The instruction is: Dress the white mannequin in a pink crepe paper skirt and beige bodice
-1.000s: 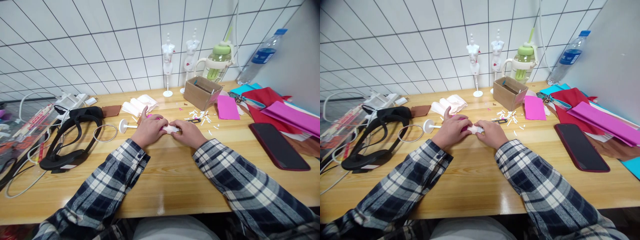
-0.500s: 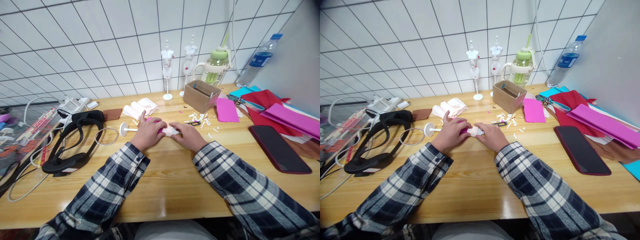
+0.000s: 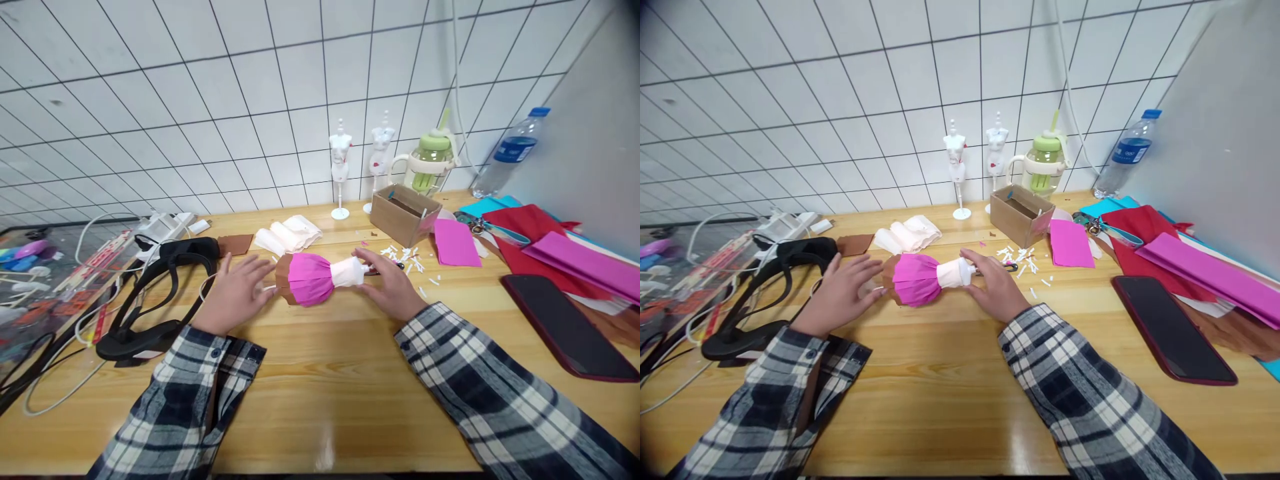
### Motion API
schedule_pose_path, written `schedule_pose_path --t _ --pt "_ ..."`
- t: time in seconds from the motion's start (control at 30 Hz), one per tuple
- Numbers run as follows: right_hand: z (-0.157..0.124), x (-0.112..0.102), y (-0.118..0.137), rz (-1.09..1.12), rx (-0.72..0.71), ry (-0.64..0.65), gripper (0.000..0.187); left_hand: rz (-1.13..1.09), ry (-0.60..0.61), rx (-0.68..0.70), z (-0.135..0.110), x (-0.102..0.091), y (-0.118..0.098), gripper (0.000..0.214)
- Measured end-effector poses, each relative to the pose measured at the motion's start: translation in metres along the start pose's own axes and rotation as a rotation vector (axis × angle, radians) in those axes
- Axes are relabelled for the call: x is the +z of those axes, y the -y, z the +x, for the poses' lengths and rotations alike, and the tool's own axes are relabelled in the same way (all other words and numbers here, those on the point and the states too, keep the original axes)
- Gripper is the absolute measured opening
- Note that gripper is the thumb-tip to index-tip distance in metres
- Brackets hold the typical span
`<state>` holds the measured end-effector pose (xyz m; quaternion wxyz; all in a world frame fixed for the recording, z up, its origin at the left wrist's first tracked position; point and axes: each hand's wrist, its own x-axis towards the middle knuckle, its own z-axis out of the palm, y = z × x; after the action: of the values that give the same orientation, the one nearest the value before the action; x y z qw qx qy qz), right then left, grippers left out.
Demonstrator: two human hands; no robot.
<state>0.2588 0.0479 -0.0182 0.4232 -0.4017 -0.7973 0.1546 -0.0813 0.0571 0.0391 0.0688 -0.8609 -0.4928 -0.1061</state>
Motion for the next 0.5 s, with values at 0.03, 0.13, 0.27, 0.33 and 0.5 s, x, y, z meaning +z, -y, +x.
schedule_pose_path --t 0.03,0.13,0.27,0.33,0.5 --pt "0.0 -0.003 0.002 0.013 -0.024 -0.023 0.065 -0.034 0.066 0.022 0.0 0.002 -0.001 0.035" --pt "0.001 -0.009 0.009 0.097 0.035 -0.221 0.068 -0.169 0.159 0.025 0.003 0.008 -0.014 0.031" --pt "0.004 -0.004 0.013 0.459 0.279 -0.453 0.073 -0.521 0.138 -0.092 0.004 0.021 -0.051 0.035" --pt "0.005 0.0 0.015 0.709 0.32 -0.325 0.069 -0.769 0.223 -0.156 0.004 0.027 -0.07 0.038" --pt "0.007 -0.001 0.028 1.075 0.394 -0.213 0.076 -1.16 0.424 -0.199 0.0 0.031 -0.095 0.04"
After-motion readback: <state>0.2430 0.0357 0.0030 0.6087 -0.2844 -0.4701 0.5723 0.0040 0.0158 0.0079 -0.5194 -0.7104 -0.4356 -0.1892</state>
